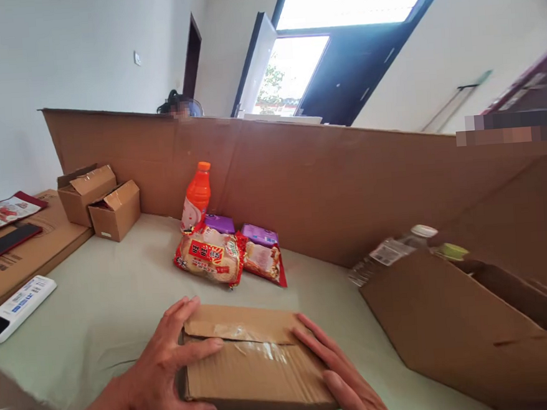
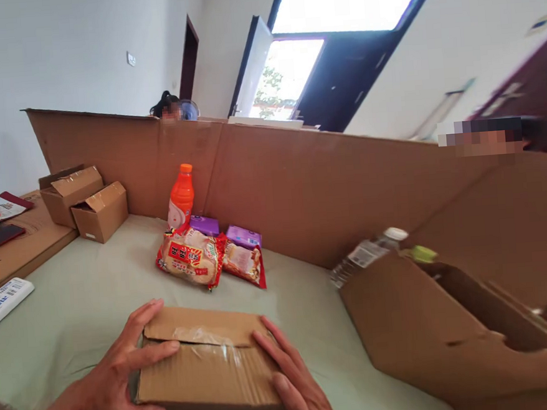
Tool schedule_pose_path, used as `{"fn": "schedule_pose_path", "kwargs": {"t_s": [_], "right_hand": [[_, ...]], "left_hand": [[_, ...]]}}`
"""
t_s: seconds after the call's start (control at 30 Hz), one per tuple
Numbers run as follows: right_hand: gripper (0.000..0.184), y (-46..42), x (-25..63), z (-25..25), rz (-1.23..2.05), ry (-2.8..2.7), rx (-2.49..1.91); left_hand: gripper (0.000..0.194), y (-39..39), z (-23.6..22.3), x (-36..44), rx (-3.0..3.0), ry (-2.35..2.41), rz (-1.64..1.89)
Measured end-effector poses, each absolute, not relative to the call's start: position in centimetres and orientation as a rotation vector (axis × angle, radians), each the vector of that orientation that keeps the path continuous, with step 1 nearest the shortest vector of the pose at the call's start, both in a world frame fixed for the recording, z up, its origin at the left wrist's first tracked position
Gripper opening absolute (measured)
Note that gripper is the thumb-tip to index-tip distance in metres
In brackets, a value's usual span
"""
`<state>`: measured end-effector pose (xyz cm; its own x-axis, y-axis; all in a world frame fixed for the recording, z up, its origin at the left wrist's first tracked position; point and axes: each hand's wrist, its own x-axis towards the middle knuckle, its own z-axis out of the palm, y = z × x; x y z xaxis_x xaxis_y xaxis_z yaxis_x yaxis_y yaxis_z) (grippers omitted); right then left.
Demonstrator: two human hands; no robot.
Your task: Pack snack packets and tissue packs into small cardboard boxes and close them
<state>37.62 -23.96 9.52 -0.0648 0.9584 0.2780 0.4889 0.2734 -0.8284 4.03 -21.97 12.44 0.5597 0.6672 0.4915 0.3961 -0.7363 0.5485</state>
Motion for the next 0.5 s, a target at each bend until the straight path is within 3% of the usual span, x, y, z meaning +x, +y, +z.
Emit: {"fn": "schedule_pose_path", "kwargs": {"t_s": [0.3, 0.5], "right_hand": [[0.069, -13.0, 24.5, 11.2, 0.935, -1.538, -0.933], [0.060, -12.3, 20.0, 9.6, 0.997, -1.542, -0.987]], "left_hand": [[0.053, -21.2, 15.8, -5.5, 2.412, 1.469, 1.448], [0.040, -18.7, 21.3, -17.4, 2.212, 2.395, 1.569]]}}
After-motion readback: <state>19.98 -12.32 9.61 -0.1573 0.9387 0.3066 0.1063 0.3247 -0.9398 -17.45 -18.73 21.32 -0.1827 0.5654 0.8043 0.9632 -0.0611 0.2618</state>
